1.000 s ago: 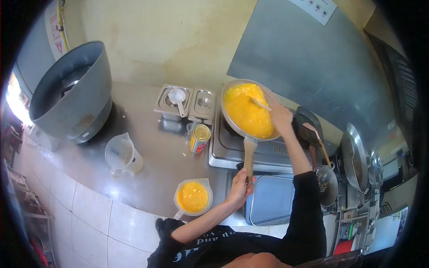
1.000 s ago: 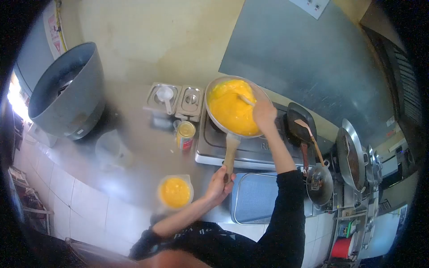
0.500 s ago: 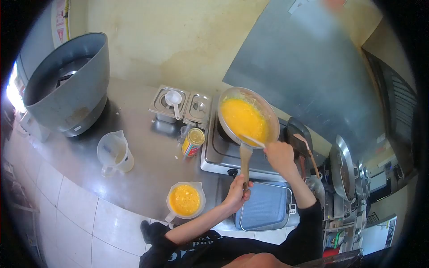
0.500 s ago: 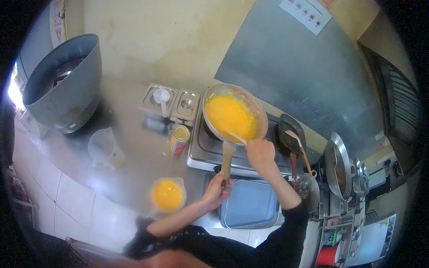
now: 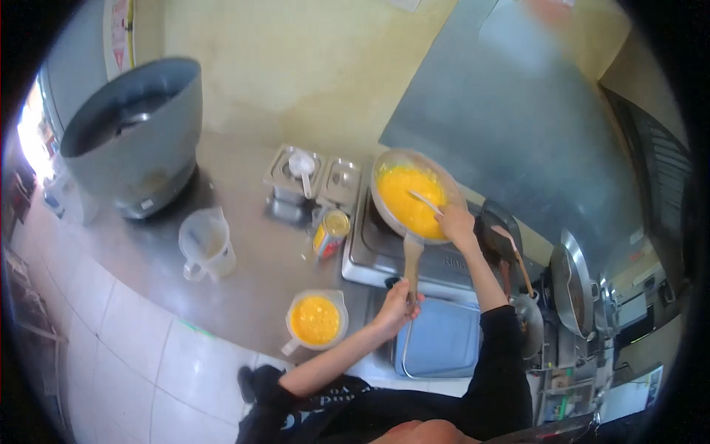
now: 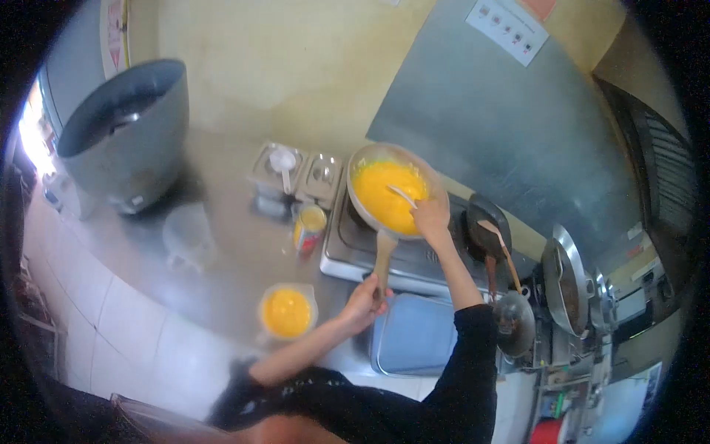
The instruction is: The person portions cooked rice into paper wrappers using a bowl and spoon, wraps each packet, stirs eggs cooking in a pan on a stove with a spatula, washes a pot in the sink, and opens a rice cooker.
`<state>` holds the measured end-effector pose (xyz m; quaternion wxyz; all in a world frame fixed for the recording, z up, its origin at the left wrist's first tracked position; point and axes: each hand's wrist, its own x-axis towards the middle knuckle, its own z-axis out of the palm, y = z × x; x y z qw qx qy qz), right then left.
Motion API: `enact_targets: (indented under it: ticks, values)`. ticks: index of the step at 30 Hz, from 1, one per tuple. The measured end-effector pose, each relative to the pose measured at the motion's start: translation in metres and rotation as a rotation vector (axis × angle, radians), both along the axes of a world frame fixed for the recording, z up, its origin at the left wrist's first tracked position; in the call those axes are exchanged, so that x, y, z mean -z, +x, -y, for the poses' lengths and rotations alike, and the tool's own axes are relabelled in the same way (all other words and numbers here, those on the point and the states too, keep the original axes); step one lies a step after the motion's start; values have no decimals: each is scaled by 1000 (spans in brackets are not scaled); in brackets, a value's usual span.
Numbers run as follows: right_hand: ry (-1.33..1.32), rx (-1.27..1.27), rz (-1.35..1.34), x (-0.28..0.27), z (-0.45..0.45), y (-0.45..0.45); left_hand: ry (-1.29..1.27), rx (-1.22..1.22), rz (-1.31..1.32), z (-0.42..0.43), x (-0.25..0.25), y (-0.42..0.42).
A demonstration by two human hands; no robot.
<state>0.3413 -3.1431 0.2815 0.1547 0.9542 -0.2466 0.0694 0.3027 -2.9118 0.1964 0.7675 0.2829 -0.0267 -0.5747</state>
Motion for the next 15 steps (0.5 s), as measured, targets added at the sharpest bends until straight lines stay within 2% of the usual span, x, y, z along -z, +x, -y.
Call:
enact_targets:
  ticks: [2, 4, 5, 6, 8, 10, 12, 14, 15]
  values:
    - [-25, 37, 52, -21, -53, -25, 51, 6, -26, -1, -1, -1]
    - [-67, -118, 328, -29, -73, -64, 69, 79, -38, -34, -9, -10]
    - [181, 26, 386, -26, -85, -94, 69, 157, 65, -55, 0, -19]
    - [415, 168, 466, -21, -99, -123, 79, 162, 29, -74, 12, -22]
    - [877, 258, 111, 13, -121, -160, 27, 527, 333, -109, 34, -32]
    - [1041, 122, 76, 58, -161, -147, 20, 556, 345, -126, 59, -50]
    - [739, -45, 331, 119, -165, -121, -12, 567, 363, -134, 82, -66]
    - [265, 12, 65, 127, -153, -82, -26, 468, 440, -137, 101, -81]
    - [247, -3, 19, 131, -147, -69, -44, 364, 527, -141, 107, -86]
